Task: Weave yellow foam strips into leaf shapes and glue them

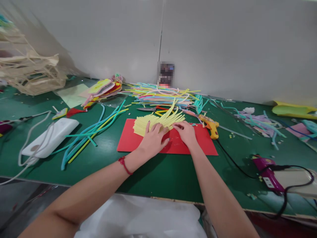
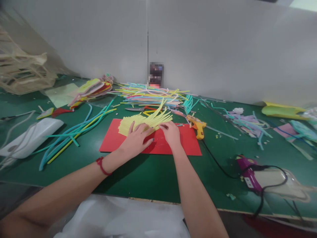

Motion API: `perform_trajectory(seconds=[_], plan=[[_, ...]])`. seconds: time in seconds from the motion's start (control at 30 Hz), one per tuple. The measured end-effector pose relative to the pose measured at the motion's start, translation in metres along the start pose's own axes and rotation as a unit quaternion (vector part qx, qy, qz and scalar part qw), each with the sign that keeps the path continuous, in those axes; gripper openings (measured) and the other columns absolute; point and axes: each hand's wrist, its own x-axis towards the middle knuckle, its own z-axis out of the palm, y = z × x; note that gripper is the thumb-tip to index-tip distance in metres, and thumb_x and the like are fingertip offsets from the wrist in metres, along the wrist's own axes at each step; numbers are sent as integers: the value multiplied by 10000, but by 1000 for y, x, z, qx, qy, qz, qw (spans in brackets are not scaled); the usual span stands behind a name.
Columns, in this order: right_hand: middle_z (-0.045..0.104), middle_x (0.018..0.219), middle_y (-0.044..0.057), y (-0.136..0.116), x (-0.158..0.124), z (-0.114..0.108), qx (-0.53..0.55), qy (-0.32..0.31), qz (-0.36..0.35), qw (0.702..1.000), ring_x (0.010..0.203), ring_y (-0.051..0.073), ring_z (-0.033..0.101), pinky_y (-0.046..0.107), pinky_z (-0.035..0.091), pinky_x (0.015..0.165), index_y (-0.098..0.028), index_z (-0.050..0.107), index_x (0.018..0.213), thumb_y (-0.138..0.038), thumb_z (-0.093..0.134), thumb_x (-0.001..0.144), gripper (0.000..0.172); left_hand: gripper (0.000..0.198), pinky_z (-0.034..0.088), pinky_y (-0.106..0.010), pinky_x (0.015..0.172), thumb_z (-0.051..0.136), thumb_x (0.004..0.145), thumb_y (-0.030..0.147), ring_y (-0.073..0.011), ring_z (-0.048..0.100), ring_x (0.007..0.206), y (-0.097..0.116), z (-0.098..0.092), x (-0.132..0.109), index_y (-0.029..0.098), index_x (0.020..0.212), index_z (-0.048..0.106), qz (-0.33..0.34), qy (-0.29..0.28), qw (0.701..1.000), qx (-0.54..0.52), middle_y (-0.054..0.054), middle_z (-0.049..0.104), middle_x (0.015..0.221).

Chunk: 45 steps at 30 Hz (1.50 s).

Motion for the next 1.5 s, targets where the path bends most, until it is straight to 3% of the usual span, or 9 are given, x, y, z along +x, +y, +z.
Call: perform_trajectory(seconds=[0.13, 0.23, 0.4, 0.53, 0.77, 1.0, 1.5], plan=[[652, 806, 45, 0, 0, 0, 2, 1, 1, 1000, 692, 179, 569, 318, 450, 675, -217, 718, 794, -370, 568, 824, 216, 512, 164, -607, 1114, 411, 926, 492, -319, 320, 1354, 0, 4, -1, 154, 1301, 495, -6, -9, 1000, 22, -165, 443, 1394], [657, 812, 47, 0, 1, 0, 4, 2, 2, 1000, 693, 181, 571, 324, 453, 687, -221, 716, 790, -381, 565, 828, 224, 530, 153, -631, 1104, 397, 922, 531, -338, 291, 1373, 2, 5, -2, 186, 1308, 507, 18, -15, 1000, 19, -161, 413, 1431], [662, 819, 52, 1, 1, 0, 6, 2, 4, 1000, 694, 185, 574, 333, 455, 696, -222, 716, 785, -411, 566, 827, 245, 464, 157, -647, 1095, 421, 913, 535, -346, 299, 1372, 1, 5, -1, 252, 1249, 572, 28, -4, 999, 17, -135, 413, 1442], [661, 817, 49, 0, 1, 0, 5, 0, 7, 1000, 691, 185, 574, 329, 452, 684, -225, 718, 793, -408, 564, 828, 242, 480, 162, -647, 1096, 432, 909, 534, -348, 302, 1371, -2, 5, 0, 274, 1303, 521, 14, -6, 1000, 26, -129, 408, 1446], [655, 813, 45, -1, 1, -1, 3, 0, 7, 1000, 682, 177, 569, 315, 448, 676, -219, 717, 786, -370, 582, 824, 206, 513, 148, -620, 1113, 402, 937, 480, -332, 247, 1398, -4, 7, -1, 163, 1335, 464, -40, -5, 998, 48, -172, 375, 1464], [656, 810, 43, 0, 1, -1, 3, 2, 4, 1000, 689, 179, 568, 312, 445, 681, -223, 719, 782, -344, 588, 822, 182, 535, 138, -638, 1107, 357, 931, 543, -344, 246, 1397, 4, 4, -3, 215, 1334, 484, 13, -20, 999, 29, -152, 362, 1478], [660, 795, 43, 0, 2, 1, 3, 11, 4, 1000, 669, 173, 558, 315, 439, 681, -210, 719, 763, -356, 598, 813, 196, 596, 161, -606, 1119, 294, 940, 555, -328, 251, 1396, 11, 4, -6, 166, 1366, 445, 15, -62, 998, 17, -140, 371, 1476]])
